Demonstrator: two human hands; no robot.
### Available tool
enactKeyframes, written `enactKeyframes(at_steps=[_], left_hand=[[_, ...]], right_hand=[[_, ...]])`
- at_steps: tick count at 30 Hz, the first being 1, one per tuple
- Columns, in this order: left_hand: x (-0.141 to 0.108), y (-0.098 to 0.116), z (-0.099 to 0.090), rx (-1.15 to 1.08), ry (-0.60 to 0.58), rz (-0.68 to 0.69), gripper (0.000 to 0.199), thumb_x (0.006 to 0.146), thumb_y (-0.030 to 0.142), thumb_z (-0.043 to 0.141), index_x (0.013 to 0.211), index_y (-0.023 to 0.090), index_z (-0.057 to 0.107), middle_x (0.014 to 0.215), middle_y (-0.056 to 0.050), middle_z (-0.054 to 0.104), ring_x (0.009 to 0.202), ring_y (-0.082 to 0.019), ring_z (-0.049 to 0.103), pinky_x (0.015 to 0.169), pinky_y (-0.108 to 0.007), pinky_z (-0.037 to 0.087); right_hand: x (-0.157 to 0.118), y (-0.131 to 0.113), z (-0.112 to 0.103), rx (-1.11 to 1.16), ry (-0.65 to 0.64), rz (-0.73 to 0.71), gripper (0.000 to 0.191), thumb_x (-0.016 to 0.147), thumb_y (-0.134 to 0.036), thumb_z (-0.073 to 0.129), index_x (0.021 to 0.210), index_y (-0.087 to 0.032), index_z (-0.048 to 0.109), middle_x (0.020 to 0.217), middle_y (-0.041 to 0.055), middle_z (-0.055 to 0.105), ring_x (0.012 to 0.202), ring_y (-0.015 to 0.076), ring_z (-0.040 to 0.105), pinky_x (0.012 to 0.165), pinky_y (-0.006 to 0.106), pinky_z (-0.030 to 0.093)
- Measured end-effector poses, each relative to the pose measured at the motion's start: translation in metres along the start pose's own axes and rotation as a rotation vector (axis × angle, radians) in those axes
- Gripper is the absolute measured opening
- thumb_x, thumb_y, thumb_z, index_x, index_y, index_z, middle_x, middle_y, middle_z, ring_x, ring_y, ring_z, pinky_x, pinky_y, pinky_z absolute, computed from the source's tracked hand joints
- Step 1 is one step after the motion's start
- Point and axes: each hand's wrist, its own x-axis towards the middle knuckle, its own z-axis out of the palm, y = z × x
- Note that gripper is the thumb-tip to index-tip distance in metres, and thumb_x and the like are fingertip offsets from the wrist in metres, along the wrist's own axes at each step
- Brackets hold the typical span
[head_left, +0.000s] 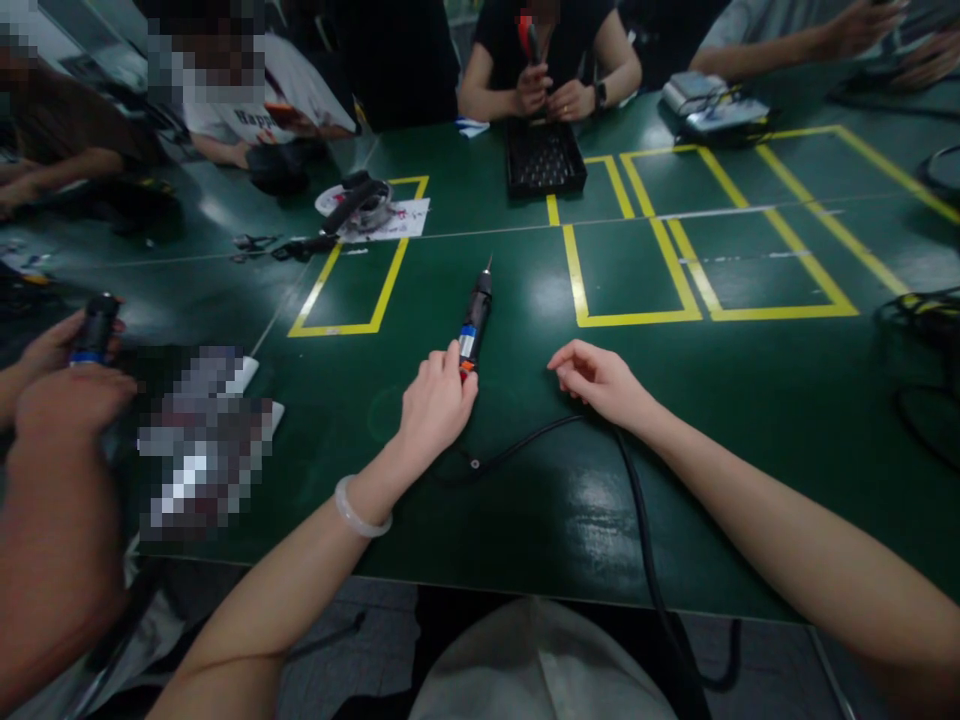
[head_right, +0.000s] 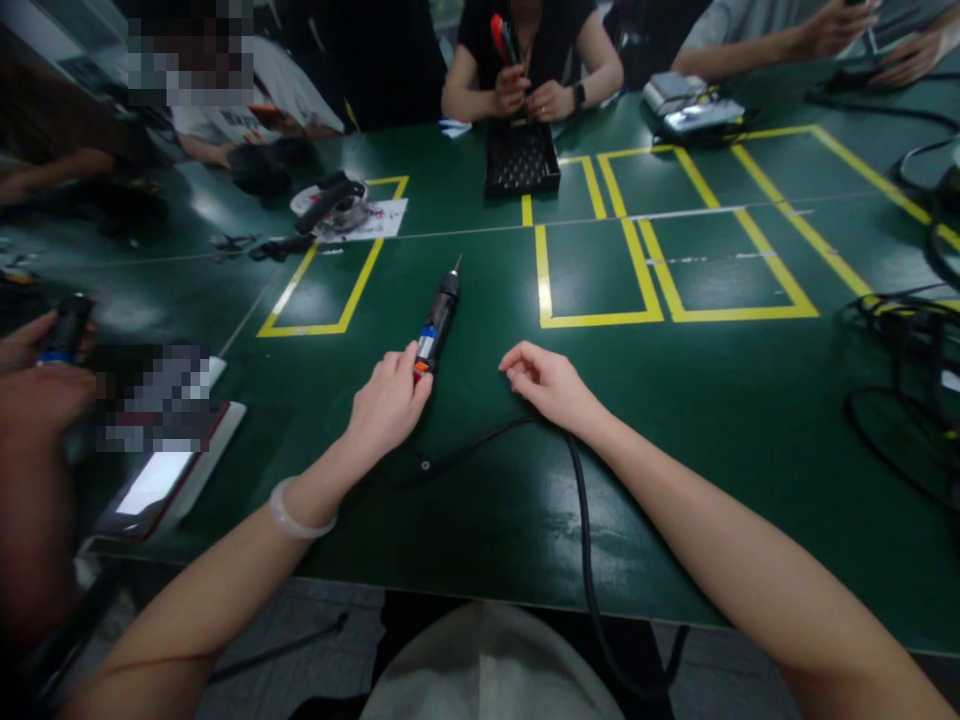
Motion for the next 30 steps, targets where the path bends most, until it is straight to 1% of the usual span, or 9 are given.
enactKeyframes(at_steps=[3, 7, 9, 11, 14, 17, 19, 24, 30], left_hand=[[-0.006, 0.025, 0.002, -0.003, 0.013, 0.08, 0.055, 0.1, 0.039, 0.039, 0.147, 0.011, 0.037, 0.121, -0.016, 0.057, 0.106, -0.027, 0.057, 0.079, -0.033, 0.049], [-0.009, 0.053, 0.003, -0.039, -0.005, 0.159, 0.055, 0.099, 0.037, 0.043, 0.147, 0.012, 0.036, 0.122, -0.014, 0.057, 0.109, -0.026, 0.056, 0.082, -0.034, 0.049], [-0.01, 0.063, 0.003, -0.057, -0.026, 0.195, 0.055, 0.099, 0.035, 0.041, 0.148, 0.012, 0.035, 0.123, -0.014, 0.056, 0.11, -0.026, 0.055, 0.084, -0.035, 0.049], [-0.011, 0.069, 0.003, -0.079, -0.046, 0.229, 0.056, 0.099, 0.035, 0.041, 0.149, 0.012, 0.034, 0.125, -0.013, 0.056, 0.111, -0.026, 0.054, 0.087, -0.036, 0.048], [-0.011, 0.068, 0.003, -0.148, -0.079, 0.266, 0.059, 0.097, 0.039, 0.043, 0.15, 0.013, 0.033, 0.129, -0.013, 0.054, 0.115, -0.026, 0.053, 0.094, -0.038, 0.047], [-0.009, 0.059, 0.004, -0.253, -0.114, 0.304, 0.065, 0.095, 0.045, 0.046, 0.15, 0.013, 0.032, 0.134, -0.014, 0.051, 0.117, -0.027, 0.051, 0.1, -0.041, 0.045], [-0.008, 0.052, 0.004, -0.314, -0.14, 0.344, 0.067, 0.094, 0.045, 0.047, 0.151, 0.012, 0.031, 0.138, -0.014, 0.049, 0.12, -0.027, 0.05, 0.103, -0.042, 0.043], [-0.006, 0.045, 0.004, -0.368, -0.187, 0.383, 0.071, 0.091, 0.04, 0.047, 0.153, 0.01, 0.029, 0.139, -0.016, 0.047, 0.123, -0.029, 0.048, 0.107, -0.044, 0.04], [-0.007, 0.046, 0.005, -0.386, -0.167, 0.374, 0.07, 0.091, 0.04, 0.048, 0.152, 0.01, 0.031, 0.137, -0.015, 0.049, 0.122, -0.028, 0.048, 0.107, -0.044, 0.04]], right_hand=[[-0.003, -0.006, 0.007, -0.093, -0.042, -0.118, 0.018, 0.091, -0.02, 0.052, 0.107, -0.018, 0.06, 0.078, 0.0004, 0.06, 0.067, 0.0126, 0.056, 0.065, 0.025, 0.045], [-0.005, -0.012, 0.012, -0.146, -0.123, -0.173, 0.028, 0.092, -0.019, 0.052, 0.12, -0.019, 0.058, 0.083, 0.0009, 0.061, 0.068, 0.0126, 0.056, 0.065, 0.025, 0.044], [-0.005, -0.011, 0.012, -0.17, -0.123, -0.182, 0.027, 0.093, -0.02, 0.053, 0.119, -0.019, 0.059, 0.083, 0.0006, 0.061, 0.067, 0.0127, 0.055, 0.066, 0.025, 0.044], [-0.005, -0.007, 0.012, -0.16, -0.107, -0.176, 0.018, 0.092, -0.024, 0.056, 0.108, -0.019, 0.061, 0.079, 0.0003, 0.061, 0.067, 0.0127, 0.055, 0.065, 0.026, 0.044], [-0.004, -0.003, 0.01, -0.004, -0.096, -0.075, 0.014, 0.089, -0.031, 0.062, 0.092, -0.018, 0.057, 0.071, -0.0019, 0.057, 0.061, 0.0112, 0.053, 0.058, 0.024, 0.044], [-0.003, -0.004, 0.009, 0.208, -0.131, 0.142, 0.023, 0.085, -0.036, 0.066, 0.087, -0.019, 0.052, 0.06, -0.0057, 0.053, 0.048, 0.0088, 0.049, 0.043, 0.02, 0.039], [-0.002, -0.006, 0.008, 0.313, -0.154, 0.243, 0.026, 0.083, -0.038, 0.068, 0.085, -0.019, 0.051, 0.058, -0.0054, 0.056, 0.043, 0.0083, 0.049, 0.037, 0.018, 0.037], [-0.002, -0.009, 0.007, 0.501, -0.158, 0.311, 0.032, 0.078, -0.039, 0.075, 0.085, -0.018, 0.051, 0.063, -0.0017, 0.066, 0.044, 0.0096, 0.057, 0.036, 0.018, 0.045], [-0.003, -0.005, 0.005, 0.635, -0.166, 0.379, 0.033, 0.077, -0.038, 0.077, 0.085, -0.018, 0.052, 0.063, -0.0013, 0.067, 0.043, 0.0097, 0.059, 0.035, 0.017, 0.046]])
